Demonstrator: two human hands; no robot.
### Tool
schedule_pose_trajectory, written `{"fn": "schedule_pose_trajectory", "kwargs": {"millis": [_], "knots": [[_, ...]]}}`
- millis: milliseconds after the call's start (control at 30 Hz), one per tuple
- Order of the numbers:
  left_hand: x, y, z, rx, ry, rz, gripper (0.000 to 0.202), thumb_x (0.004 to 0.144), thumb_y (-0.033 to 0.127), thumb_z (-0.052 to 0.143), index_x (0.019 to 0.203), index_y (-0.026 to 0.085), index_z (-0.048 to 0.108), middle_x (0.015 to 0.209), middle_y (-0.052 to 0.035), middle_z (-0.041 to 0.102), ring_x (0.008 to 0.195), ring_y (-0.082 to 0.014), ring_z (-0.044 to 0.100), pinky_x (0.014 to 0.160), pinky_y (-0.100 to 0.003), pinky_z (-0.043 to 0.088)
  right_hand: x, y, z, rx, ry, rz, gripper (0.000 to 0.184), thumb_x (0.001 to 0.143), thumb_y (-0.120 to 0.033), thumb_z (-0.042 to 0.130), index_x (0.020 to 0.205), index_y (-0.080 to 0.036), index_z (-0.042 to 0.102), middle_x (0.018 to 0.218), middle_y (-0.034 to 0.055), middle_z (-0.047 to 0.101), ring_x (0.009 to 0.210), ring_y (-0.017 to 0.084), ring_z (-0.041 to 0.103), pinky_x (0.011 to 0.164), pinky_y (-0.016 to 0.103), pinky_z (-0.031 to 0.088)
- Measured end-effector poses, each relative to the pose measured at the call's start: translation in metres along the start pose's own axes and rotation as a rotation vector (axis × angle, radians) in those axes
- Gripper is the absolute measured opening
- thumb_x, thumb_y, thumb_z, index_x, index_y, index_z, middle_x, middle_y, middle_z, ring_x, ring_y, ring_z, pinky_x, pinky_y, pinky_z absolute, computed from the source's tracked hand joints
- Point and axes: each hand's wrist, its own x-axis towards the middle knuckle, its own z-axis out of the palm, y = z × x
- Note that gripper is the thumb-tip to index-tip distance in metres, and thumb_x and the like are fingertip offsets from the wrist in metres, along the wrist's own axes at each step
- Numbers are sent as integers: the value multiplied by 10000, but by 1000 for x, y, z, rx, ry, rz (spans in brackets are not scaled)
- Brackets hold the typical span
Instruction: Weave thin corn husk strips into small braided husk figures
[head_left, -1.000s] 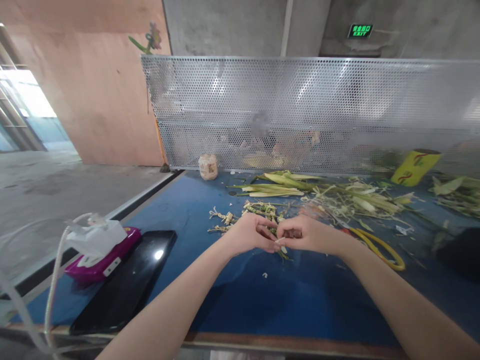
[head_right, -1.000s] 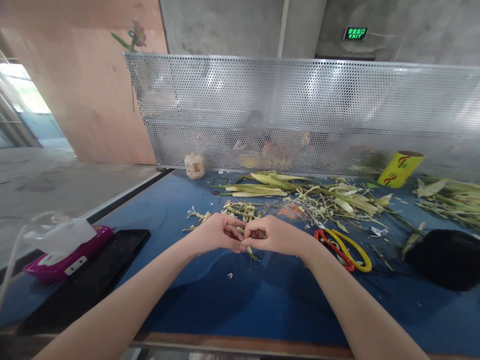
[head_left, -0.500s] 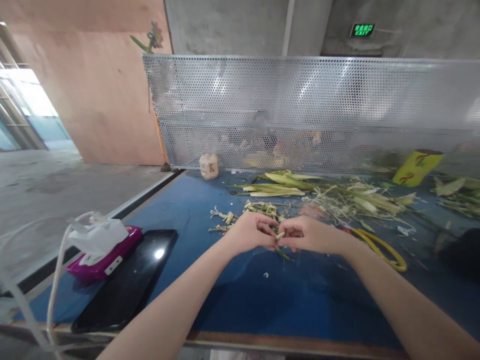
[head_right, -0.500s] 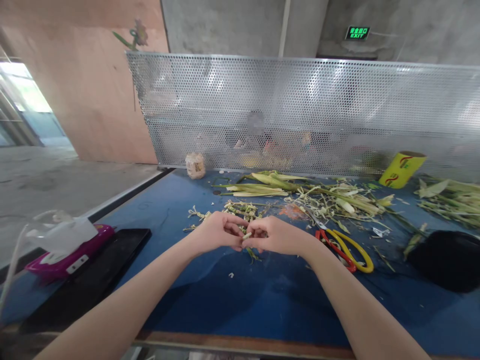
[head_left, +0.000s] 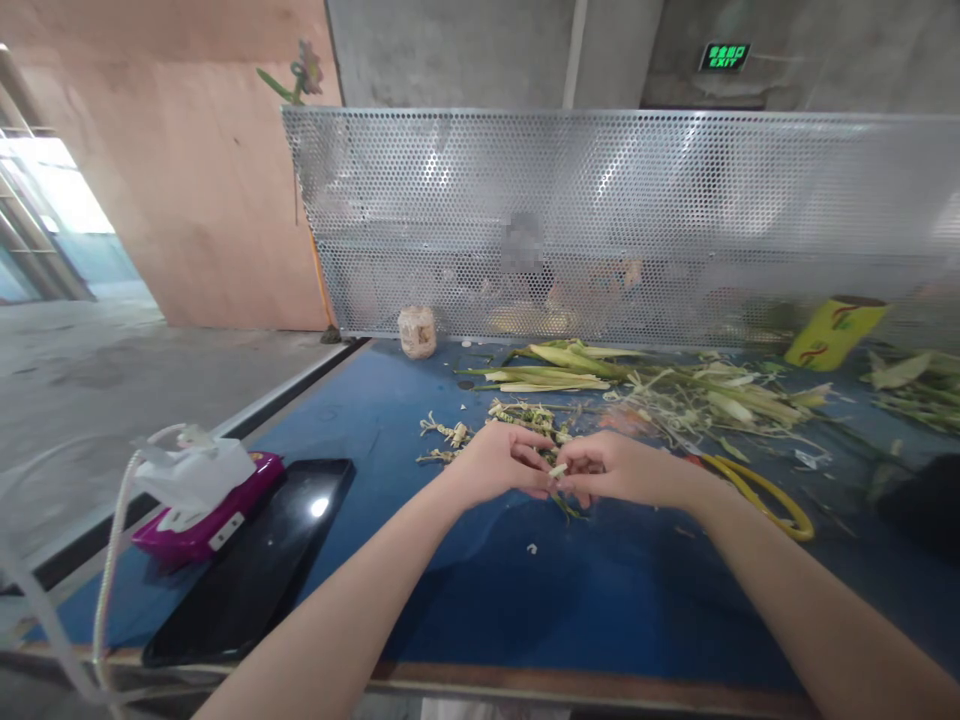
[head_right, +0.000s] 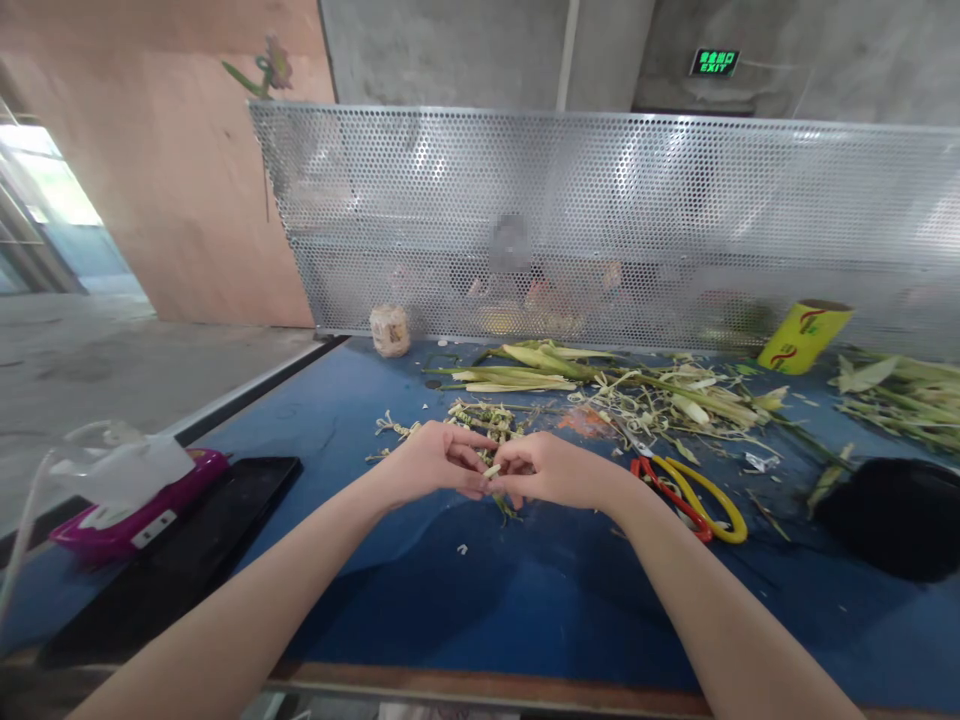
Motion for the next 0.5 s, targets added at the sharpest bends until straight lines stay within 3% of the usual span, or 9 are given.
{"fn": "schedule_pose_trajectory", "kwargs": {"millis": [133, 300, 500], "knots": [[0, 0, -1, -26, 6, -13, 557, 539, 106, 725, 1069, 54, 562, 632, -49, 667, 608, -155, 641, 660, -322, 532, -1, -1, -1, -27, 30, 11, 256, 824, -382, 431, 775, -165, 557, 628, 15, 602, 574, 106, 549, 548, 216, 402], [-2, 3, 0, -18, 26, -27, 464, 556, 88, 714, 997, 19, 589, 609, -68, 666, 586, -157, 639, 642, -316, 537, -1, 2, 1, -107, 52, 6, 211, 831, -281, 396, 791, -173, 572, 628, 8, 612, 567, 104, 545, 535, 208, 381], [-1, 2, -1, -20, 36, -17, 429, 602, 64, 680, 1016, 18, 577, 595, -57, 664, 579, -138, 635, 644, -298, 540, 2, 6, 4, -336, 140, -57, 232, 794, -182, 400, 595, -163, 517, 570, -5, 595, 477, 71, 467, 484, 199, 303]]}}
